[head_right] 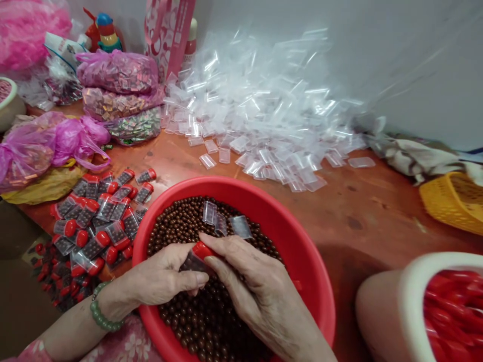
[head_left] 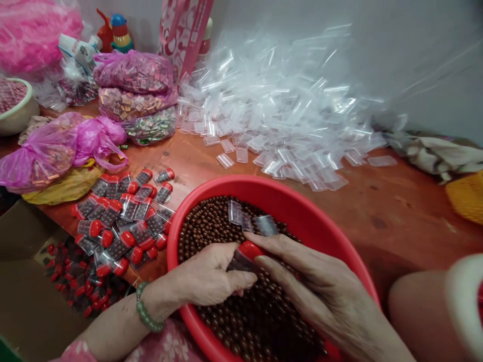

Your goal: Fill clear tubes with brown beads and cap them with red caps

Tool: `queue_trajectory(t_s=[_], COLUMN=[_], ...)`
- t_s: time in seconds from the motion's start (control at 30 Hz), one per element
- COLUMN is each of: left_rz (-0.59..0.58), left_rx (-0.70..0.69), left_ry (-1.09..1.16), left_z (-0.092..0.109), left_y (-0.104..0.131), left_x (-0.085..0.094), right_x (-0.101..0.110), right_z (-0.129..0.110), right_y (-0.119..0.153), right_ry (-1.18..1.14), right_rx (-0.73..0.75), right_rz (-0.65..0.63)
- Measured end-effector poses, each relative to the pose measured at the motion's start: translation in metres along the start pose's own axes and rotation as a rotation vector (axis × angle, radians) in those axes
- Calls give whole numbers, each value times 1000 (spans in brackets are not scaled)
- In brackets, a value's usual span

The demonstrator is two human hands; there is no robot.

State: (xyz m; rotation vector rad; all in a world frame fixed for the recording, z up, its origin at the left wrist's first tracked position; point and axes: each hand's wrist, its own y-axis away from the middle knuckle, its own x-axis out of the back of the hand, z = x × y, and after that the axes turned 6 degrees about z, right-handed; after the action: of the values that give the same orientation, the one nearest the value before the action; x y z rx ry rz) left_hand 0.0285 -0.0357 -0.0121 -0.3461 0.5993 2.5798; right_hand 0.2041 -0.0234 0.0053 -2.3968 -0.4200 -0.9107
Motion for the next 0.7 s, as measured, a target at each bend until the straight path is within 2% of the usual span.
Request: queue_trajectory(t_s=[0.1, 0.23, 0.33, 0.43, 0.7], left_rz=[-19, 42, 87, 80, 52], left_rx=[29, 66, 79, 72, 179], left_ry=[93, 173, 261, 340, 508], left_z=[-3, 0, 3, 2, -7], left_y=[0, 0, -2, -4, -5], left_x=[1, 1, -1, -3, -4], right_x=[-4, -13, -23, -28, -26], right_z=[-3, -6, -6, -6, -9], right_y=[2, 3, 2, 0, -7], right_ry=[120, 330, 467, 587, 692], right_rx=[78, 219, 278, 354, 454], right_rz=[-7, -36, 7, 34, 55])
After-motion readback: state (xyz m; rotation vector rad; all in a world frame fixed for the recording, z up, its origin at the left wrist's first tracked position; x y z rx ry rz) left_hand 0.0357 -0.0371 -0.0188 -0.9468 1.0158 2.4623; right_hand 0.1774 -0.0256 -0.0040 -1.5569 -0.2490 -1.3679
